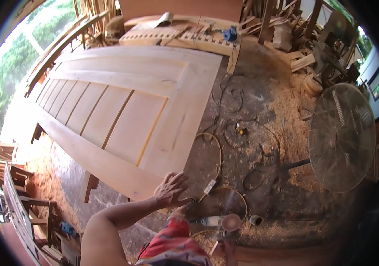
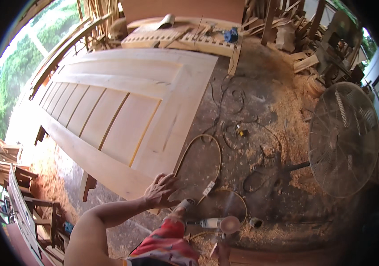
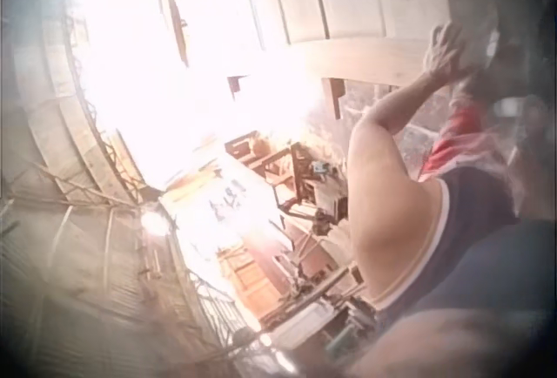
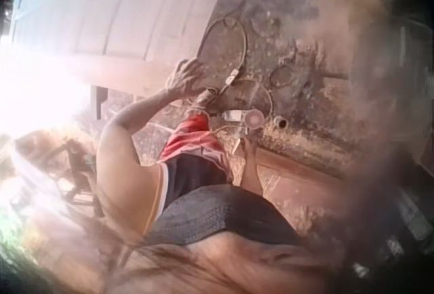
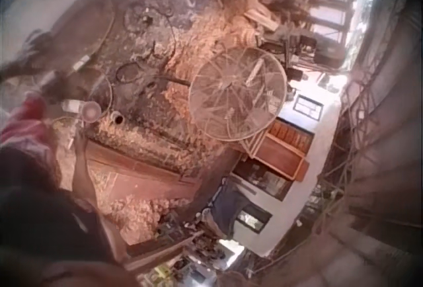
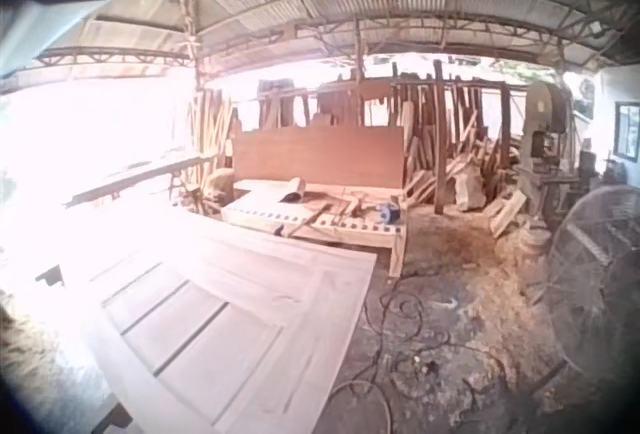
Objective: The person sands a large wooden panel with a handheld power sander, then uses a leaf blower to remove dust from the surface and grooves. The person later uses a smaller sander to continue smoothing the panel.
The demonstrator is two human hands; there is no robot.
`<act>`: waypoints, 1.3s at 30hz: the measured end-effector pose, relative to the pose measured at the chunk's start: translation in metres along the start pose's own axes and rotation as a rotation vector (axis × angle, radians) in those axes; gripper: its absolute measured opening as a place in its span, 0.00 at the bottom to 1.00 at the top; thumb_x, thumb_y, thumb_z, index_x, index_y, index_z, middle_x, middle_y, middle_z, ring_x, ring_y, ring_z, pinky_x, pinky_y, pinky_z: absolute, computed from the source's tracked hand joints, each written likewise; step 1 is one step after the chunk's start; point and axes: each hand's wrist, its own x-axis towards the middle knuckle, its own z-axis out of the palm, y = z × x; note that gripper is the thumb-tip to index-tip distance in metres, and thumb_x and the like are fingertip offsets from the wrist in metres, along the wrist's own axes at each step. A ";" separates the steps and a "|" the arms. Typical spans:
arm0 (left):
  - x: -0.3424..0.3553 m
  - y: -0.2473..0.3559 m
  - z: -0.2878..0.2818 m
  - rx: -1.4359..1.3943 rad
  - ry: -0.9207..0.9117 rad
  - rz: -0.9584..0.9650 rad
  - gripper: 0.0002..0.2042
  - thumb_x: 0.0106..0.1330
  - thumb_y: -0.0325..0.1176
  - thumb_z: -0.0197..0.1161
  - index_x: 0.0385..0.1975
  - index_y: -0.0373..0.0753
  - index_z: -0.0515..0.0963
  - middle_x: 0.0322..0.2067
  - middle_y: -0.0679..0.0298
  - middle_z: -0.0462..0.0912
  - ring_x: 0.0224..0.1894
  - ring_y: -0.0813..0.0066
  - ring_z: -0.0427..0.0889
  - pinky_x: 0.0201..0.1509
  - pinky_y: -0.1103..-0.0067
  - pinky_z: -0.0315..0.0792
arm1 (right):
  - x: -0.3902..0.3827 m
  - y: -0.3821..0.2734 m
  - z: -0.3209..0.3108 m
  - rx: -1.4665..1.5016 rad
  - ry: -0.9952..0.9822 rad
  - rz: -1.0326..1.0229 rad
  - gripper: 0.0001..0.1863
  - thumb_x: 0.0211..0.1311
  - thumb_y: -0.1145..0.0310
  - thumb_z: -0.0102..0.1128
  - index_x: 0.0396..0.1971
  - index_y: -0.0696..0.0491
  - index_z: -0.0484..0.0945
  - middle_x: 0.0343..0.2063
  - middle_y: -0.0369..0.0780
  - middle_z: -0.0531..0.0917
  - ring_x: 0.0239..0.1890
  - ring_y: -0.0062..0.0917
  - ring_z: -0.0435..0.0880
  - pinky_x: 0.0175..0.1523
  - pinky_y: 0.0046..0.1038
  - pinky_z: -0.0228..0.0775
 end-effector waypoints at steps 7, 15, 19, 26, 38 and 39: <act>-0.013 -0.008 -0.004 -0.172 -0.064 -0.057 0.30 0.64 0.58 0.66 0.57 0.40 0.79 0.70 0.50 0.69 0.76 0.55 0.62 0.77 0.55 0.54 | -0.020 -0.208 0.047 -0.219 0.078 -0.440 0.17 0.72 0.64 0.64 0.53 0.58 0.82 0.37 0.39 0.88 0.34 0.24 0.86 0.39 0.28 0.79; 0.048 -0.037 -0.004 -0.323 0.334 -0.376 0.24 0.59 0.42 0.75 0.55 0.45 0.80 0.68 0.50 0.71 0.70 0.46 0.70 0.70 0.51 0.64 | 0.052 -0.333 -0.039 -0.508 0.320 -0.495 0.20 0.66 0.64 0.68 0.53 0.60 0.83 0.39 0.43 0.88 0.37 0.26 0.87 0.39 0.30 0.80; 0.129 -0.070 -0.022 -0.347 0.661 -0.568 0.15 0.64 0.38 0.73 0.48 0.42 0.83 0.53 0.54 0.83 0.52 0.53 0.84 0.53 0.62 0.78 | 0.079 -0.424 -0.021 -0.485 0.249 -0.161 0.15 0.69 0.59 0.65 0.52 0.48 0.83 0.38 0.35 0.84 0.35 0.25 0.83 0.42 0.37 0.78; 0.365 -0.045 -0.027 -1.072 0.155 -0.861 0.23 0.77 0.54 0.61 0.50 0.37 0.84 0.34 0.65 0.86 0.37 0.79 0.82 0.43 0.75 0.77 | 0.060 -0.664 0.106 -0.515 -0.223 -1.074 0.16 0.75 0.62 0.61 0.53 0.58 0.83 0.44 0.47 0.88 0.43 0.38 0.89 0.52 0.38 0.82; 0.756 -0.022 -0.050 -1.182 0.018 -0.307 0.28 0.74 0.50 0.57 0.65 0.36 0.70 0.69 0.47 0.67 0.71 0.54 0.68 0.70 0.56 0.66 | 0.045 -0.931 0.121 0.343 -0.749 -0.818 0.42 0.81 0.36 0.27 0.79 0.56 0.56 0.80 0.48 0.57 0.81 0.38 0.57 0.82 0.47 0.41; 0.765 -0.063 -0.028 -0.933 0.033 -0.366 0.27 0.72 0.47 0.59 0.64 0.35 0.72 0.68 0.46 0.68 0.69 0.54 0.71 0.67 0.56 0.69 | 0.012 -0.953 0.136 0.384 -0.783 -0.773 0.42 0.81 0.37 0.30 0.78 0.55 0.58 0.79 0.49 0.57 0.80 0.39 0.59 0.82 0.47 0.41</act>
